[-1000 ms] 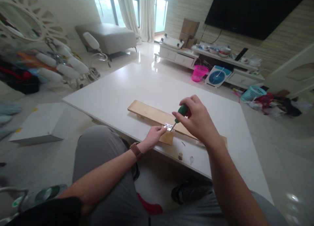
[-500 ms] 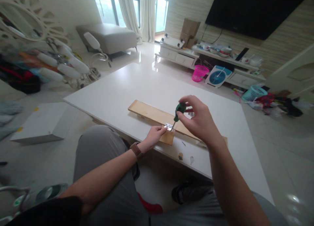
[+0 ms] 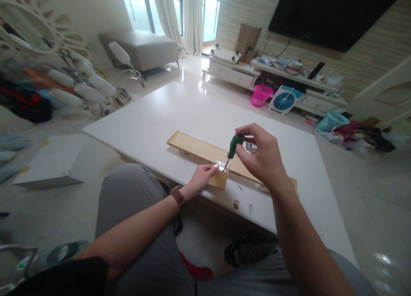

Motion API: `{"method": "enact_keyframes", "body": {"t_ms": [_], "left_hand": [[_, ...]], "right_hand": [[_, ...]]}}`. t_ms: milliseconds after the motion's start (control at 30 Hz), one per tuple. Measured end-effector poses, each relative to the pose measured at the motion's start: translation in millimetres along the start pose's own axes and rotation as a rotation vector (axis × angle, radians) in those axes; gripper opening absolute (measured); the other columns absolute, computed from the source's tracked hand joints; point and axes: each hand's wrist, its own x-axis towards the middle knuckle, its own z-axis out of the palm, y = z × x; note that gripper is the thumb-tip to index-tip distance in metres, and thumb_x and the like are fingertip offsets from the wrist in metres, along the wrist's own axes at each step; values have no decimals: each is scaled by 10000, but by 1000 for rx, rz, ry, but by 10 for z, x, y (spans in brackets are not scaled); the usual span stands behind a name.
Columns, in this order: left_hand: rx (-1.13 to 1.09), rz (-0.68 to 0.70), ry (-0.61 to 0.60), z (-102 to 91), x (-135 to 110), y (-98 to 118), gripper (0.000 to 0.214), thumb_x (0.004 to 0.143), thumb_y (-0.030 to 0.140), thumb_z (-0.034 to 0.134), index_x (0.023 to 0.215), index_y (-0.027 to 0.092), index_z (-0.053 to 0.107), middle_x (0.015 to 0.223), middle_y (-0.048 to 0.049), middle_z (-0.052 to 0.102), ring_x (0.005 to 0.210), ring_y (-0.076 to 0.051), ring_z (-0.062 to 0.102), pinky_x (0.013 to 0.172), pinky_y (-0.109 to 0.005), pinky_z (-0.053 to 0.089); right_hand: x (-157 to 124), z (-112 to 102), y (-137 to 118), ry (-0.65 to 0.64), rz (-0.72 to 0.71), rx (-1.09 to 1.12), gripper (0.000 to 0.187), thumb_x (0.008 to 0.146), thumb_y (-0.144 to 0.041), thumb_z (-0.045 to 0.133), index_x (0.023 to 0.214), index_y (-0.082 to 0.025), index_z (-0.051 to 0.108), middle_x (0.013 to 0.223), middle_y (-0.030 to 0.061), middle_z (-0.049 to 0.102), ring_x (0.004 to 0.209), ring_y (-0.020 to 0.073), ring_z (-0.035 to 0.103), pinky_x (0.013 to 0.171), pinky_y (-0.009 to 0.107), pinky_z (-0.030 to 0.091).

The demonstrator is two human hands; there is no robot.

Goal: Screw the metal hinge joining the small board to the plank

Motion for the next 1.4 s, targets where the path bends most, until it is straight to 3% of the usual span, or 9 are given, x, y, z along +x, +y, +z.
{"method": "enact_keyframes", "body": {"t_ms": [100,233,467,667,800,1000,1133,1400], "left_hand": [[-17,-7,-5,2,3,3,641,748,739,778,840,105,813,815,-82,754,803,-230,597,746,-317,413],[-6,-7,-6,-1,1,4,647,749,745,774,830,103,810,808,-81,753,799,-233,601,741,-317,414],[2,-12,9,-2,17,-40,648,755,746,771,828,103,807,805,-75,742,785,-222,583,721,-313,392],[-18,-7,-16,1,9,-14,633,762,725,782,862,102,826,843,-89,771,804,-235,613,754,-321,427],[-29,-4,-9,8,2,-9,608,768,712,780,826,107,814,804,-83,759,795,-234,613,743,-317,427],[-6,0,5,12,3,-20,596,777,701,770,823,108,805,794,-70,749,789,-225,602,746,-315,406],[-15,-1,-2,8,12,-19,632,766,722,776,866,99,825,812,-72,758,806,-230,603,757,-318,411],[-12,-4,-22,-5,18,-29,628,778,700,769,890,86,831,852,-90,777,808,-227,606,754,-314,415]], "right_hand": [[6,15,22,28,9,-20,131,856,-198,694,977,-236,661,1092,56,637,997,221,700,858,416,674],[12,28,51,85,36,-55,197,820,-237,774,973,-238,650,1037,34,618,912,205,692,813,405,669],[9,19,6,37,42,-32,219,842,-140,611,1037,-231,649,1053,51,752,964,230,740,821,401,633],[-4,39,21,20,22,-119,124,874,-211,655,959,-242,571,1020,31,645,870,196,677,761,366,592],[-1,37,54,59,47,-230,274,852,-292,778,908,-248,513,988,22,579,781,180,597,692,359,551],[-13,26,42,29,63,-35,279,828,-154,669,1071,-253,577,1053,42,667,942,222,703,828,400,628],[-10,27,15,30,55,9,263,807,-104,583,1030,-243,595,1030,47,740,980,229,736,914,433,645],[1,65,75,83,41,-96,197,824,-209,721,967,-241,591,1059,42,613,886,198,665,817,395,642]]}}
